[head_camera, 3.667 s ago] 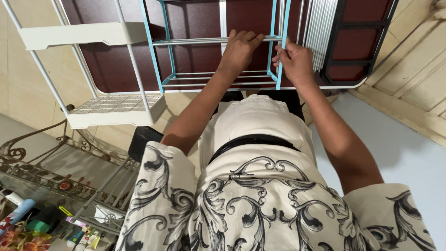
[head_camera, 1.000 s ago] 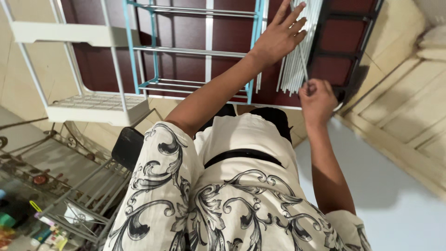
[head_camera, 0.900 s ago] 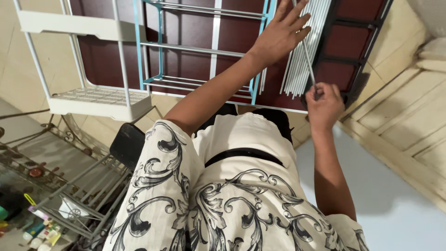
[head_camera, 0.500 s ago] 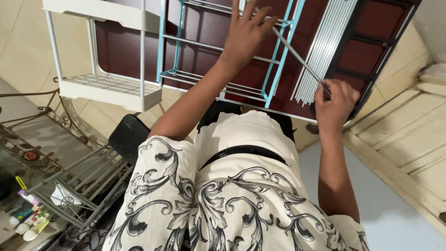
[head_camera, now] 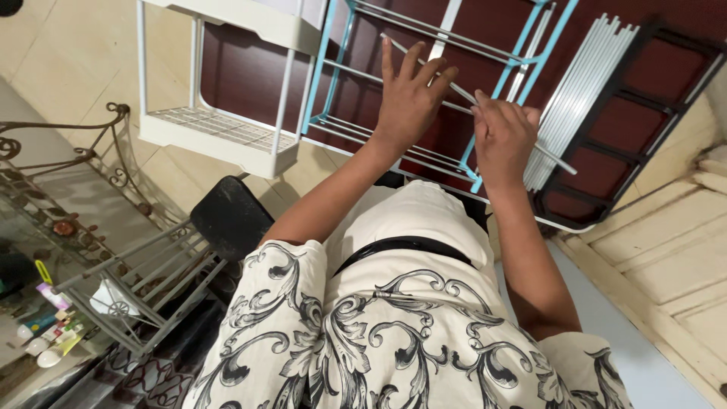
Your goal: The person assembles a light blue metal rack by inserting horizontal metal rods into vertical supports. They then assemble a second black metal rack using the same method, inserting rods into the frame. The person works by hand without tools.
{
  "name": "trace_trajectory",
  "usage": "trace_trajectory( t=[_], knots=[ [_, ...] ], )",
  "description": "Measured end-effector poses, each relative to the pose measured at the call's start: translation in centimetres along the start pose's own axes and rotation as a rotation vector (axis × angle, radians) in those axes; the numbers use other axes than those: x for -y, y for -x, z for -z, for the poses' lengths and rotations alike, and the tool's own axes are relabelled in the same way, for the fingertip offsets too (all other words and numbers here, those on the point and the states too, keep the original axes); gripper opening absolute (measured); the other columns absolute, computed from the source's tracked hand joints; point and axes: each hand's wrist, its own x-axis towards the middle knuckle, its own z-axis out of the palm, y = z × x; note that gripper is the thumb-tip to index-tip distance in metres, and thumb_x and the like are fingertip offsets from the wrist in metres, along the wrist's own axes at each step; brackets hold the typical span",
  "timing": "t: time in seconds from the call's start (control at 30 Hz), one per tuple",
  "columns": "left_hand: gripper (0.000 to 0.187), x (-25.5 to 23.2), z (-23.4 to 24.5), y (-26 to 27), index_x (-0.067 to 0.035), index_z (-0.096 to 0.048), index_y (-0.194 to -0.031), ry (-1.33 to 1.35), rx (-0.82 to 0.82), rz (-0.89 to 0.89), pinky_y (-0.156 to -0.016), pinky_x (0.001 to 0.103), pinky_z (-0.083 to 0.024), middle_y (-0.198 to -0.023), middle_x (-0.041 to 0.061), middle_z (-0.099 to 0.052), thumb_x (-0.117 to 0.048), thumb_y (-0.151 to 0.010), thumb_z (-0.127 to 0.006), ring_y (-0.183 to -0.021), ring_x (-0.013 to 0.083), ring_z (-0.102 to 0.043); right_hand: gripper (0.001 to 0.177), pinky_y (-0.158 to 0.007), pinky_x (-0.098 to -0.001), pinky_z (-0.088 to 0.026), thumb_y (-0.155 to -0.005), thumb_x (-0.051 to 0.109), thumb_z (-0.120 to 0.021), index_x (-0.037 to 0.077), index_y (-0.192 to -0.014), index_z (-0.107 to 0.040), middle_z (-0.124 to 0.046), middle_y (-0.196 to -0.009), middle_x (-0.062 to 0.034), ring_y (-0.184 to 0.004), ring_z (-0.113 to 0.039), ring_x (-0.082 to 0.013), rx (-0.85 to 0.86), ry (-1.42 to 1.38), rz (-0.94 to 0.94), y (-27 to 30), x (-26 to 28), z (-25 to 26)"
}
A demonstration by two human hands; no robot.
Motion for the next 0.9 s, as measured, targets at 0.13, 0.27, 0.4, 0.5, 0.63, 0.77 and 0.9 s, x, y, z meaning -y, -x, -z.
trace_trajectory(
  t=[0.13, 0.27, 0.4, 0.5, 0.63, 0.77, 0.9],
  knots=[
    [0.033, 3.3, 1.6, 0.1, -0.014, -0.072, -0.126, -0.062, -0.01, 0.049, -0.124, 0.069, -0.01, -0.127, 0.004, -0.067, -0.013, -0.093, -0.072, -0.135, 0.0324, -0.051, 0.02, -0.086, -0.0362, -0.04, -0.1, 0.008, -0.082, 0.009, -0.119, -0.078, -0.075, -0.1, -0.0031, -0.091, -0.066, -0.0188, 0.026, 0.004, 0.037, -1.9, 1.1, -1.4],
    [0.034, 7.2, 3.3, 0.3, -0.014, -0.072, -0.124, -0.061, 0.001, 0.095, -0.121, 0.069, -0.01, -0.123, 0.006, -0.069, -0.015, -0.091, -0.072, -0.129, 0.0344, -0.054, 0.02, -0.088, -0.0359, -0.042, -0.1, 0.007, -0.081, 0.01, -0.119, -0.078, -0.074, -0.101, -0.0022, -0.092, -0.066, -0.0179, 0.03, 0.005, 0.06, -3.5, 1.4, -3.0],
    [0.033, 8.8, 3.5, 0.4, -0.016, -0.07, -0.127, -0.08, 0.049, 0.098, -0.123, 0.07, -0.01, -0.12, 0.004, -0.07, -0.014, -0.094, -0.073, -0.126, 0.0318, -0.057, 0.021, -0.084, -0.0344, -0.042, -0.098, 0.005, -0.081, 0.011, -0.118, -0.078, -0.074, -0.101, -0.0018, -0.089, -0.064, -0.0178, 0.027, -0.008, 0.09, -5.3, 2.4, -5.1],
    [0.035, 9.1, 2.6, 0.0, -0.016, -0.069, -0.129, -0.033, 0.049, 0.084, -0.125, 0.067, -0.012, -0.119, 0.005, -0.069, -0.017, -0.094, -0.074, -0.126, 0.0317, -0.057, 0.022, -0.079, -0.0347, -0.044, -0.097, 0.005, -0.08, 0.012, -0.117, -0.079, -0.074, -0.099, -0.0006, -0.089, -0.065, -0.0189, 0.037, -0.044, 0.096, -6.5, 3.5, -7.0],
    [0.04, 10.9, 1.6, -1.0, -0.016, -0.066, -0.132, -0.081, 0.004, 0.106, -0.125, 0.064, -0.016, -0.131, 0.005, -0.066, -0.008, -0.093, -0.07, -0.133, 0.032, -0.054, 0.02, -0.075, -0.0353, -0.048, -0.097, 0.004, -0.077, 0.011, -0.115, -0.08, -0.074, -0.095, -0.0014, -0.085, -0.066, -0.02, 0.012, -0.089, 0.087, -8.2, 3.8, -9.1],
    [0.054, 14.4, 1.7, -0.7, -0.006, -0.054, -0.144, 0.099, -0.048, 0.276, -0.122, 0.051, -0.031, -0.147, 0.019, -0.054, -0.004, -0.091, -0.065, -0.14, 0.0387, -0.047, 0.016, -0.074, -0.0355, -0.053, -0.098, 0.004, -0.077, 0.01, -0.112, -0.08, -0.074, -0.092, -0.002, -0.084, -0.069, -0.0203, -0.027, -0.076, 0.082, -9.3, 2.7, -10.7],
    [0.048, 17.2, 0.8, -0.3, -0.001, -0.047, -0.151, 0.349, -0.069, 0.447, -0.12, 0.043, -0.044, -0.149, 0.022, -0.056, -0.008, -0.106, -0.063, -0.141, 0.0374, -0.053, 0.016, -0.069, -0.0335, -0.056, -0.096, 0.004, -0.078, 0.009, -0.11, -0.082, -0.073, -0.089, -0.0028, -0.079, -0.069, -0.0189, 0.001, -0.023, 0.024, -9.8, 1.7, -12.2]
  ],
)
